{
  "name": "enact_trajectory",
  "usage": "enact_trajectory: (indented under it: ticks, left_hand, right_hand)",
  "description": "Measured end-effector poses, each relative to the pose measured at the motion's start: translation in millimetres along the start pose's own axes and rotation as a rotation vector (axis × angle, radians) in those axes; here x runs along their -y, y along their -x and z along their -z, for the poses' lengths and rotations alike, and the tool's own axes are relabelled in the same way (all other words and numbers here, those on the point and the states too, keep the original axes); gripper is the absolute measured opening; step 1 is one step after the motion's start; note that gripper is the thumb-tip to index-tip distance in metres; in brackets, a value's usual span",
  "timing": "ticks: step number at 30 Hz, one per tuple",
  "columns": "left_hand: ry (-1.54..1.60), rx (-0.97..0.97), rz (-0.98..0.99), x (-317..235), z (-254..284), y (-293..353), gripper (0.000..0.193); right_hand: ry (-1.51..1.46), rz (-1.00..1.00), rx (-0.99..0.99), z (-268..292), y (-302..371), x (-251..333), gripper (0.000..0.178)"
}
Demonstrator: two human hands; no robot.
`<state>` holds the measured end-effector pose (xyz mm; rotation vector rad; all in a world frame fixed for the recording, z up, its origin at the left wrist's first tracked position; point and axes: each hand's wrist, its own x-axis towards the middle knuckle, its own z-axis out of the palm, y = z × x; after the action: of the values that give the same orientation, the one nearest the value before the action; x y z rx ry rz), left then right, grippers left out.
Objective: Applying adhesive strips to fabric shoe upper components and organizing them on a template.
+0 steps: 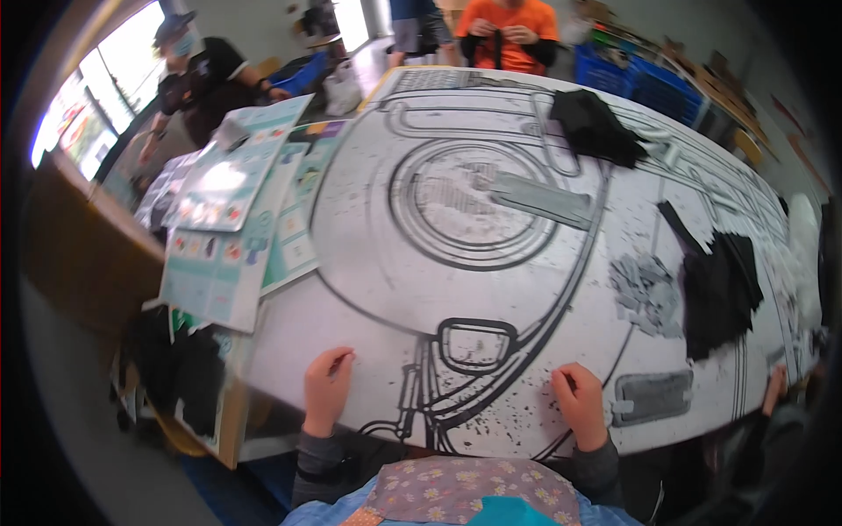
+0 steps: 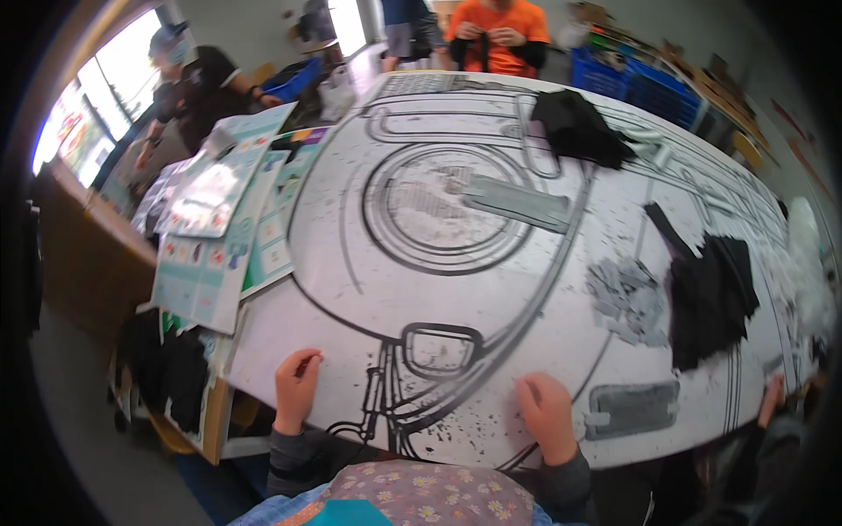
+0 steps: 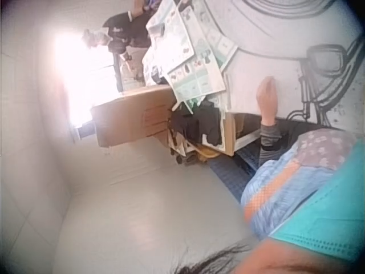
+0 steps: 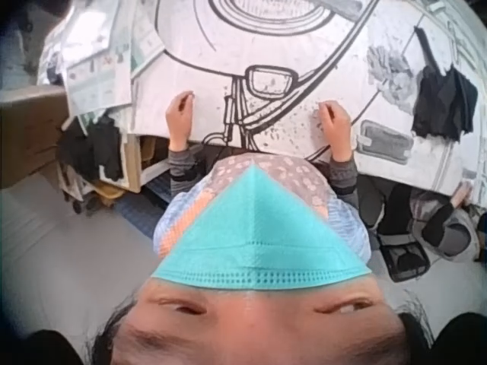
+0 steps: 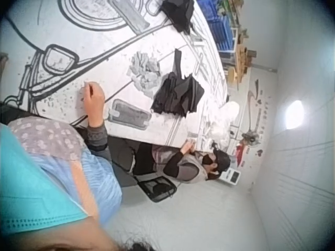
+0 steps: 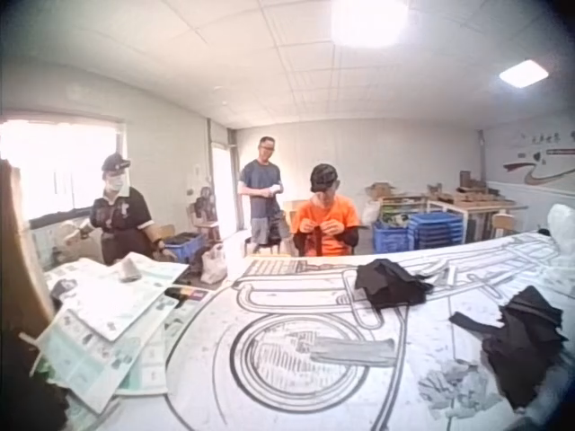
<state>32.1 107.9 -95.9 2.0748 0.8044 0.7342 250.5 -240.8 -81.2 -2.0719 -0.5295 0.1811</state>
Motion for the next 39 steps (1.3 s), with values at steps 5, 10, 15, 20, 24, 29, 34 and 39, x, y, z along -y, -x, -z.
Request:
enact_trajectory:
  ticks: [5, 10, 15, 20, 24, 29, 34, 39]
  left_hand:
    - [0.039, 0.006, 0.037, -10, 0, -1, 0.011]
    - [0.003, 0.028, 0.006, -9, 0, -1, 0.013]
    - [0.020, 0.024, 0.039, -13, 0, 0, 0.013]
    - [0.004, 0.026, 0.021, -13, 1, 0, 0.013]
    - [0.001, 0.025, 0.010, -9, 1, 0, 0.013]
    - [0.012, 0.029, 0.028, -14, 0, -1, 0.014]
    - [0.005, 0.027, 0.011, -15, 0, -1, 0.013]
    - [0.004, 0.027, 0.006, -13, 0, -1, 0.013]
  right_hand:
    - [0.001, 0.065, 0.052, 1, -3, 8, 0.016]
    - [-0.051, 0.045, 0.031, 2, -2, 10, 0.016]
    - [-0.025, -0.067, 0.033, 3, -1, 13, 0.020]
    - [-0.021, -0.033, 0.064, 3, -1, 6, 0.024]
    - [-0.032, -0.021, 0.068, 2, -1, 7, 0.022]
    - [0.016, 0.086, 0.047, 3, -2, 9, 0.020]
    - [0.022, 0.095, 0.060, 5, -3, 13, 0.021]
    - [0.028, 0.103, 0.044, 4, -3, 12, 0.021]
